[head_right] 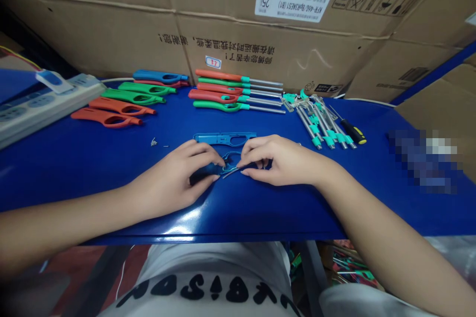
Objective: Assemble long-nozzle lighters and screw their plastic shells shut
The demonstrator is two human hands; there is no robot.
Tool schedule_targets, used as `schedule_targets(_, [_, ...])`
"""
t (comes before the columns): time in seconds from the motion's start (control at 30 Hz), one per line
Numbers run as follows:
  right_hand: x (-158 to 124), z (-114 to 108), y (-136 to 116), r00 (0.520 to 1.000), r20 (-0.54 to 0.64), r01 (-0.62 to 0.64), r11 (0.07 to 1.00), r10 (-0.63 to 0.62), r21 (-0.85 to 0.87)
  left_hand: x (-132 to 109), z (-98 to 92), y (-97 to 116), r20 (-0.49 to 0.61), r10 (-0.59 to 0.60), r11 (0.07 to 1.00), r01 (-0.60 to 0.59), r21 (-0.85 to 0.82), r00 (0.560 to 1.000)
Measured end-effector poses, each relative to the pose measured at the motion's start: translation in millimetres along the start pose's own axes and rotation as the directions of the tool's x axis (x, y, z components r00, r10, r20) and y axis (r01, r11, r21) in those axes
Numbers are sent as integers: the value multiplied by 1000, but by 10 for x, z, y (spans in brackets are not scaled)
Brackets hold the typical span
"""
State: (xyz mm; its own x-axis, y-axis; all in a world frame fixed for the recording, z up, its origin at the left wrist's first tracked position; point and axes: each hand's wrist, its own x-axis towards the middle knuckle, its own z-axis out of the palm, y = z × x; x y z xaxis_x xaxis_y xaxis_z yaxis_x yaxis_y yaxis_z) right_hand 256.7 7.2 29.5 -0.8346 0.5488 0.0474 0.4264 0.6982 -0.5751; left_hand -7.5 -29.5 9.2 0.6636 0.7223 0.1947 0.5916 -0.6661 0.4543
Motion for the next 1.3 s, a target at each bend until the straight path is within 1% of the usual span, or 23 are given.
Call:
schedule_targets(0.17, [4, 12, -11, 1000, 0, -15, 1000, 15, -21, 4, -9, 15, -21, 0, 1000, 0, 8, 1000])
schedule_targets(0.33, [13, 10, -14, 1000, 7, -6, 1000, 6, 19, 7, -5, 15, -26, -2, 1000, 2, 3, 1000])
schedule_targets(0.53, [41, 21, -55, 1000, -12, 4, 1000, -4, -16, 2, -4, 7, -30, 10, 1000, -10, 10, 999])
schedule_targets(0.63, [45, 22, -53, 1000, -20, 24, 1000, -24, -8, 5, -8, -7, -35, 16, 1000, -16, 3, 999])
schedule_targets(0.7, [40, 11, -27, 997, -59, 43, 999, -45, -20, 15, -13, -21, -45, 23, 1000, -22, 5, 999])
schedule_targets(0.77, [21, -19, 19, 986, -165, 21, 995, -37, -97, 30, -22, -34, -56, 31, 1000, -30, 5, 998])
schedule_targets(0.8, [4, -43, 48, 971, -240, -16, 987, -23, -160, 37, -28, -40, -59, 36, 999, -36, 2, 998])
schedule_targets(0.87, [-46, -110, 116, 922, -387, -138, 945, 12, -297, 47, -41, -51, -58, 46, 999, -46, 2, 997])
schedule_targets(0.93, [-112, -195, 193, 879, -473, -278, 872, 61, -404, 50, -53, -60, -50, 54, 998, -52, 26, 997])
schedule_targets(0.97, [-146, -239, 232, 858, -506, -342, 837, 91, -428, 48, -58, -66, -44, 58, 997, -57, 44, 997])
schedule_targets(1.07, [-232, -354, 336, 785, -588, -495, 767, 193, -409, 39, -64, -85, -25, 79, 991, -76, 106, 997])
schedule_targets(1.2, [-307, -478, 380, 689, -653, -626, 714, 316, -314, 33, -66, -114, 15, 134, 970, -134, 204, 991])
schedule_targets(1.27, [-356, -549, 362, 614, -709, -675, 697, 347, -244, 36, -68, -124, 42, 168, 955, -173, 239, 985])
schedule_targets(1.3, [-389, -589, 352, 562, -749, -702, 681, 351, -208, 38, -70, -126, 52, 178, 950, -185, 251, 983])
